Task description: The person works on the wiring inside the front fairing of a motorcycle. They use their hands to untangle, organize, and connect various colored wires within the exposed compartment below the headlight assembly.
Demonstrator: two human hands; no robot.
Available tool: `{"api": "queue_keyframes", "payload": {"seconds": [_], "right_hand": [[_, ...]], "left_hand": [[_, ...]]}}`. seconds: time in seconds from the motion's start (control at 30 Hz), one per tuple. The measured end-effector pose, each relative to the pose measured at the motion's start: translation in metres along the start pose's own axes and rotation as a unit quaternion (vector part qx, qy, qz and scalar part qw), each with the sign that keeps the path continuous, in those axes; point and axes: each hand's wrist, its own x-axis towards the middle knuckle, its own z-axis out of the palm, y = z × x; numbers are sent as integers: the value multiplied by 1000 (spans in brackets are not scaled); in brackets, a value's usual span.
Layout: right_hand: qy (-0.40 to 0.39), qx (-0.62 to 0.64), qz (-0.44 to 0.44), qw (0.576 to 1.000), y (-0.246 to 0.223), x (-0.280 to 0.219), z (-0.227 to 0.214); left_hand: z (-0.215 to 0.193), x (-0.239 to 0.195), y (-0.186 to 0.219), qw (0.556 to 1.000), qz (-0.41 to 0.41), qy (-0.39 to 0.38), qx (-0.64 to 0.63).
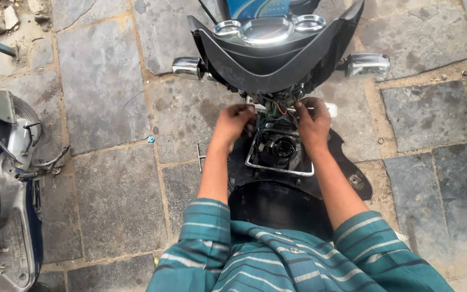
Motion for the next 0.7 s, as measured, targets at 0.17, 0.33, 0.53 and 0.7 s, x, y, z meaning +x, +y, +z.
{"api": "queue_keyframes", "payload": {"seconds": [0.17, 0.33, 0.53, 0.7], "right_hand": [[-7, 17, 33, 999, -10, -4, 4], [-6, 17, 36, 999, -15, -2, 1], [-8, -6, 18, 1000, -9, 5, -5], [-8, -9, 21, 1000, -46, -9, -5]], "left_hand": [[15, -25, 16, 999, 9, -30, 35], [22, -8, -21, 992, 68, -70, 74], [24, -12, -22, 996, 48, -68, 16], [13, -7, -23, 995, 98, -20, 32]]}}
